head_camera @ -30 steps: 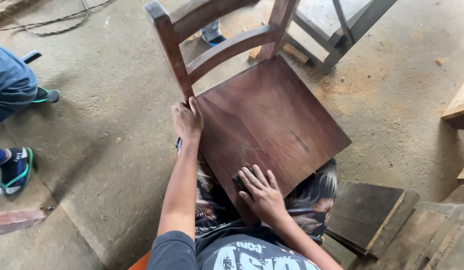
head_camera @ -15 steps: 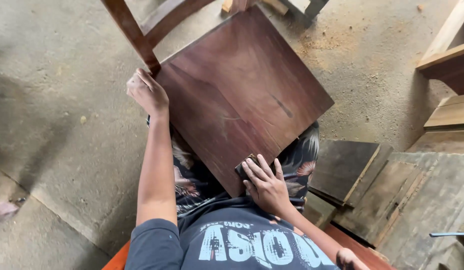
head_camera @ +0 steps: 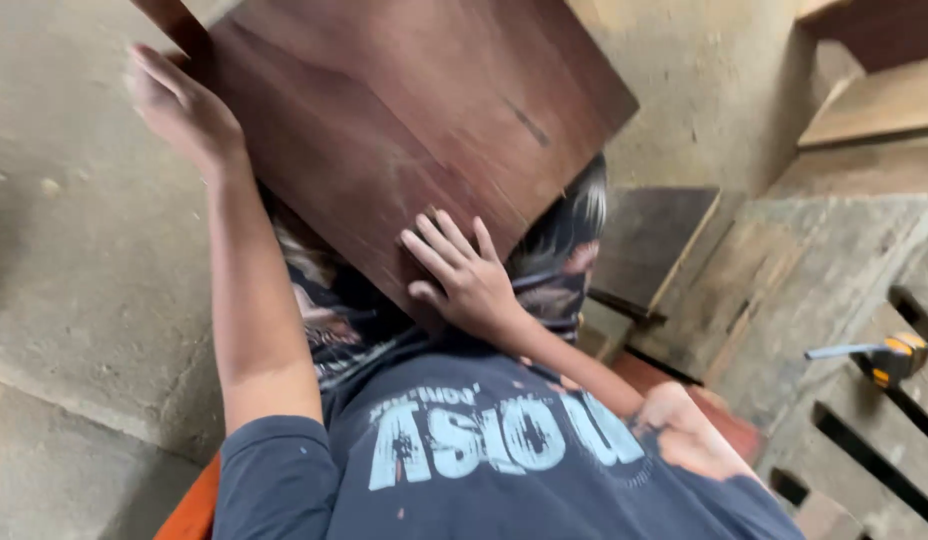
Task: The person sits on the floor with a wooden chair placed on their lap and uses a sanding block to smooth the chair's seat. They rub the sanding block back and forth across the surface of the seat, focusing on the edges and corners.
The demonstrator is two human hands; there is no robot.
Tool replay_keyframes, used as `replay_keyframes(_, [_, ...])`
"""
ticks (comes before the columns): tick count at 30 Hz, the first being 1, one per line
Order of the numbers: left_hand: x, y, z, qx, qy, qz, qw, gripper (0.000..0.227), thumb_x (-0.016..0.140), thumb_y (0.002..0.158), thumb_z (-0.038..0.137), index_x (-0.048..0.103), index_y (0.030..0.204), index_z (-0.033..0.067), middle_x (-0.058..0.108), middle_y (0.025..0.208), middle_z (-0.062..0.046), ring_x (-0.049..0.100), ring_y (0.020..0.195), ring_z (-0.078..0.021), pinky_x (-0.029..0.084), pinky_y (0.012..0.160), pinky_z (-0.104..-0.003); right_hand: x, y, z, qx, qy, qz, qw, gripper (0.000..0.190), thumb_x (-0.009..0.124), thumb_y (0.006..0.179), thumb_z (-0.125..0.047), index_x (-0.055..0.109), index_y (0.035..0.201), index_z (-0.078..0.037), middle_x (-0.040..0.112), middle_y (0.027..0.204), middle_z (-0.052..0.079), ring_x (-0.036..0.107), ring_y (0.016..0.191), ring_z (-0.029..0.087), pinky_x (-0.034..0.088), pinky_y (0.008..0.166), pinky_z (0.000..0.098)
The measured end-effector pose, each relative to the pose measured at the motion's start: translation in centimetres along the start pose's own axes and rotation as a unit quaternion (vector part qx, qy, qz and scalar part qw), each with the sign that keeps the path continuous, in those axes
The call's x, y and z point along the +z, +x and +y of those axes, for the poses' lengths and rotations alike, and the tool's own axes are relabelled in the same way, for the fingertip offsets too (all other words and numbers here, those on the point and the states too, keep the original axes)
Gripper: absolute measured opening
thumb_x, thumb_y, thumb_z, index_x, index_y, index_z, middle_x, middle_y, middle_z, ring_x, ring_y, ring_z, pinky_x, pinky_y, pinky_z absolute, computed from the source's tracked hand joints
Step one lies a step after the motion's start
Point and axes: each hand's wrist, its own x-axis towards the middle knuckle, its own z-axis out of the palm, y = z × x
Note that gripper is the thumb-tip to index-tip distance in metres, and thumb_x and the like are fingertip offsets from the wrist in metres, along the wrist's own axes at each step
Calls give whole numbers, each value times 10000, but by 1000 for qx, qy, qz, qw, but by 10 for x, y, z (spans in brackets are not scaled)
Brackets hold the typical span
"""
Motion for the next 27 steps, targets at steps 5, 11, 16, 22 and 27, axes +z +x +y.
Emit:
replay_keyframes(5, [-2, 9, 0, 3, -30, 44, 999, 606, 319, 973, 605, 653, 762, 146, 692, 703, -10, 636, 631, -145, 513, 602, -310, -10, -32, 20, -42, -25, -10, 999, 563, 489, 1087, -496, 455, 1572, -213, 463, 1619, 15, 392, 1528, 237, 147, 1260, 539])
replay_keyframes(11, [-5, 11, -9, 93, -48, 23, 994, 483, 314, 1050, 405, 629, 810, 130, 630, 697, -15, 550, 583, -130, 470, 547, -303, 8, -18, 12, 37, 4, -27, 999, 616, 551, 1058, -493, 422, 1587, -204, 403, 1656, 14, 310, 1565, 213, 129, 1275, 508])
replay_keyframes(16, [-4, 12, 12, 62, -23, 43, 997, 518, 351, 1012, 457, 660, 767, 121, 701, 679, -20, 624, 584, -148, 485, 545, -318, 0, -34, 14, 16, -28, -16, 999, 572, 549, 1070, -455, 445, 1578, -215, 432, 1639, 7, 342, 1547, 193, 135, 1270, 496])
replay_keyframes(22, [-2, 4, 5, 87, 2, 54, 995, 502, 367, 1030, 446, 629, 741, 128, 676, 635, -21, 595, 533, -144, 441, 492, -317, 13, 34, 4, 0, -56, -6, 998, 632, 521, 1067, -536, 427, 1589, -191, 409, 1650, 7, 319, 1556, 200, 191, 1254, 523])
replay_keyframes(27, [-17, 4, 37, 36, 17, 2, 999, 501, 275, 1048, 449, 495, 745, 117, 605, 734, -34, 542, 746, -203, 435, 691, -371, 1, 45, 9, -14, -11, -26, 1000, 644, 488, 1057, -485, 366, 1604, -169, 361, 1672, 16, 272, 1570, 241, 178, 1236, 597])
